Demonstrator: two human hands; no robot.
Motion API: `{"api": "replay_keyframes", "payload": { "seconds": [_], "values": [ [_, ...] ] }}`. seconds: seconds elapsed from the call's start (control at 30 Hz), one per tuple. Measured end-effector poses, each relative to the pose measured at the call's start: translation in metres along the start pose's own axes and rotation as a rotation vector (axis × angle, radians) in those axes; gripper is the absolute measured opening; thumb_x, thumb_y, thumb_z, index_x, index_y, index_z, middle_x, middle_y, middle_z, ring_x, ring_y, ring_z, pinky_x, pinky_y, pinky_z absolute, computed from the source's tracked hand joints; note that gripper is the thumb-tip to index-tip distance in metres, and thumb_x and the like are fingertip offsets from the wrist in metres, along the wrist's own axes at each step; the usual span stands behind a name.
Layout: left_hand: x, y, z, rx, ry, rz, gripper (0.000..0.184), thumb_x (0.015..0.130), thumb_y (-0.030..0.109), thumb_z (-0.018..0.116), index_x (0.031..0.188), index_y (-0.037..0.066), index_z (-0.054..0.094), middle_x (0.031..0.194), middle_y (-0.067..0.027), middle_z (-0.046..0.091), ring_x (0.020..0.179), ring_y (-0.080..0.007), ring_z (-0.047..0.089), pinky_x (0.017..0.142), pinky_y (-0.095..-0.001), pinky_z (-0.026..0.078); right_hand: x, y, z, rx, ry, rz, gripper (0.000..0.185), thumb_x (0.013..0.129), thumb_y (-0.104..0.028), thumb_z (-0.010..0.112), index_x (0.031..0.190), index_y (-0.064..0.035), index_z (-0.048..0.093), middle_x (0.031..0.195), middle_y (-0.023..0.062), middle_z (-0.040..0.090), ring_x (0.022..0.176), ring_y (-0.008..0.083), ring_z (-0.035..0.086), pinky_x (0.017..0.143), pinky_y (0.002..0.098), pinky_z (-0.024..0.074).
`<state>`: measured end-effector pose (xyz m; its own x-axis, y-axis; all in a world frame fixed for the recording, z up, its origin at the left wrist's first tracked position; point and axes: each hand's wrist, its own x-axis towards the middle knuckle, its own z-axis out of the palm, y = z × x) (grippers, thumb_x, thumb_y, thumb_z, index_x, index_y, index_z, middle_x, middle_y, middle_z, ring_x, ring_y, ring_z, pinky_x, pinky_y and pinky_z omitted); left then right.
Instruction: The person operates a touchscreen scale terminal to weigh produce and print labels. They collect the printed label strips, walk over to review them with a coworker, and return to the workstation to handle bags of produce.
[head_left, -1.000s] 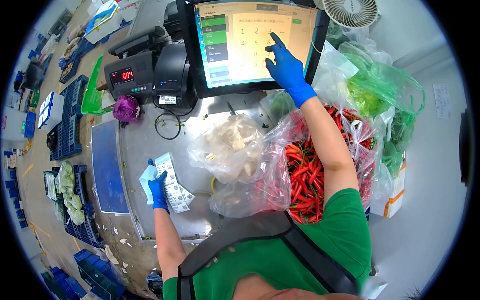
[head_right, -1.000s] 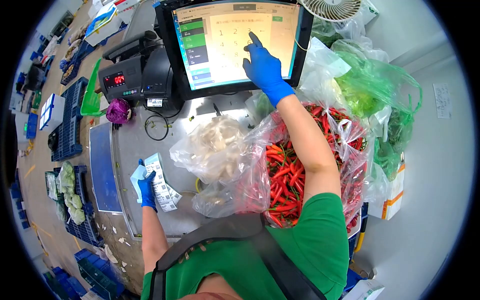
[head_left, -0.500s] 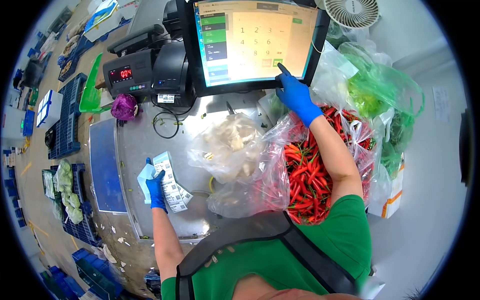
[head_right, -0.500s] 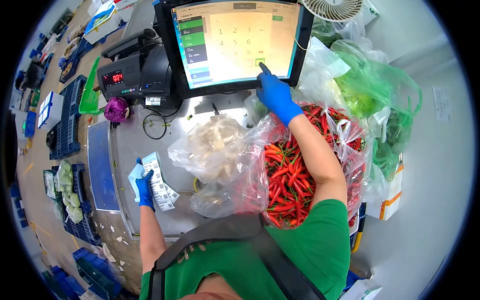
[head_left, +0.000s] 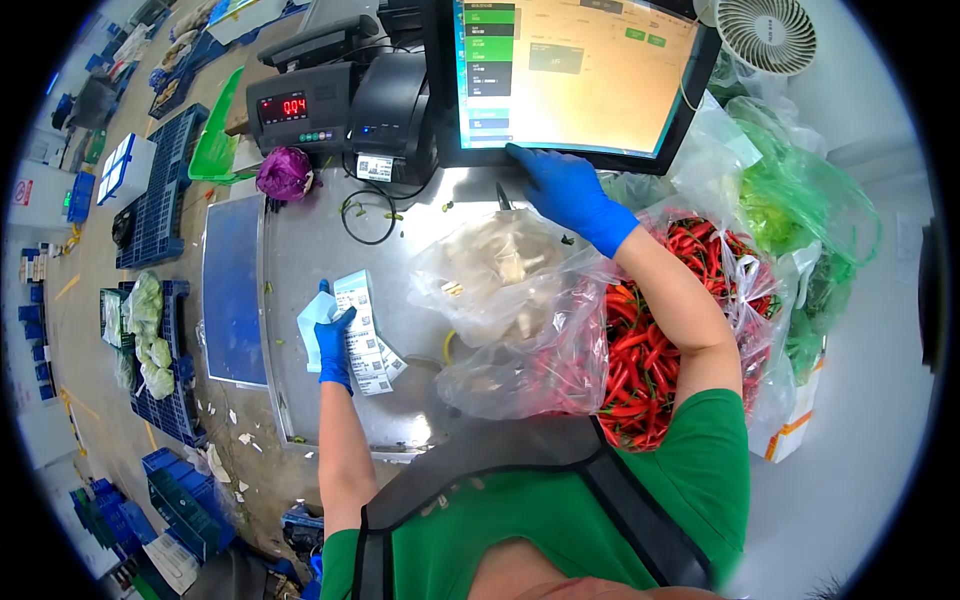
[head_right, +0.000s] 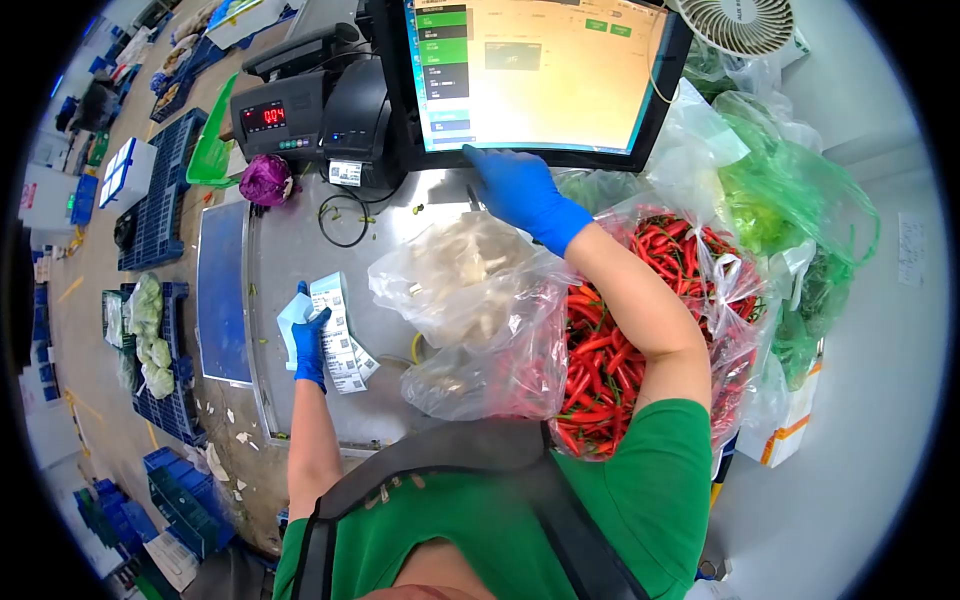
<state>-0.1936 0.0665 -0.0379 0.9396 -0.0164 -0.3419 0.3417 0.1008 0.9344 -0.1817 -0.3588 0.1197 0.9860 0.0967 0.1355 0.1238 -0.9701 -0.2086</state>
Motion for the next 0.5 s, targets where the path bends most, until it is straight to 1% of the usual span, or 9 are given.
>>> {"api": "replay_keyframes", "payload": {
  "seconds": [0.07, 0.17, 0.23, 0.33, 0.43, 0.5],
  "values": [
    [0.000, 0.000, -0.002, 0.006, -0.006, -0.014, 0.082, 0.072, -0.007, 0.065, 0.143, 0.011, 0.027, 0.104, -0.0085, 0.061, 0.081, -0.0142, 0.061, 0.072, -0.0262, 0.051, 0.009, -0.008, 0.002, -0.010, 0.033, -0.027, 0.057, 0.076, -0.016, 0.061, 0.130, -0.0140, 0.042, 0.111, 0.0107, 0.059, 0.086, 0.0298, 0.061, 0.067, 0.0409, 0.0515],
    [-0.001, 0.002, -0.002, 0.030, -0.022, -0.023, 0.079, 0.074, -0.007, 0.062, 0.143, 0.010, 0.028, 0.114, -0.0092, 0.058, 0.087, -0.0152, 0.060, 0.076, -0.0266, 0.051, 0.021, -0.014, 0.007, 0.001, 0.103, -0.037, 0.060, 0.076, -0.016, 0.061, 0.132, -0.0134, 0.038, 0.123, 0.0103, 0.052, 0.090, 0.0293, 0.061, 0.070, 0.0400, 0.0524],
    [-0.002, 0.004, 0.000, 0.026, -0.014, -0.017, 0.079, 0.074, -0.007, 0.063, 0.142, 0.010, 0.028, 0.114, -0.0089, 0.058, 0.088, -0.0151, 0.060, 0.076, -0.0266, 0.051, 0.028, -0.014, 0.011, 0.012, 0.125, -0.047, 0.061, 0.075, -0.016, 0.062, 0.131, -0.0127, 0.037, 0.132, 0.0095, 0.047, 0.093, 0.0289, 0.061, 0.072, 0.0394, 0.0528],
    [0.000, 0.001, 0.000, 0.010, -0.008, 0.004, 0.079, 0.074, -0.007, 0.063, 0.142, 0.009, 0.028, 0.115, -0.0088, 0.057, 0.088, -0.0153, 0.060, 0.076, -0.0267, 0.051, 0.033, -0.017, 0.015, -0.009, 0.133, 0.024, 0.057, 0.075, -0.016, 0.062, 0.128, -0.0124, 0.041, 0.136, 0.0082, 0.042, 0.095, 0.0283, 0.060, 0.073, 0.0389, 0.0525],
    [-0.001, 0.003, 0.000, 0.016, -0.007, -0.005, 0.079, 0.073, -0.007, 0.063, 0.142, 0.009, 0.028, 0.116, -0.0092, 0.057, 0.089, -0.0153, 0.060, 0.077, -0.0266, 0.050, 0.037, -0.016, 0.016, 0.021, 0.153, 0.034, 0.052, 0.073, -0.014, 0.063, 0.122, -0.0070, 0.046, 0.139, 0.0108, 0.037, 0.092, 0.0282, 0.061, 0.073, 0.0391, 0.0529],
    [-0.005, 0.009, 0.004, 0.026, -0.004, -0.014, 0.079, 0.073, -0.007, 0.063, 0.142, 0.009, 0.028, 0.116, -0.0093, 0.057, 0.089, -0.0152, 0.060, 0.078, -0.0264, 0.050, 0.037, -0.015, 0.016, 0.024, 0.135, 0.065, 0.048, 0.074, -0.016, 0.063, 0.120, -0.0096, 0.048, 0.141, 0.0082, 0.035, 0.095, 0.0278, 0.060, 0.074, 0.0389, 0.0522]
  ]
}}
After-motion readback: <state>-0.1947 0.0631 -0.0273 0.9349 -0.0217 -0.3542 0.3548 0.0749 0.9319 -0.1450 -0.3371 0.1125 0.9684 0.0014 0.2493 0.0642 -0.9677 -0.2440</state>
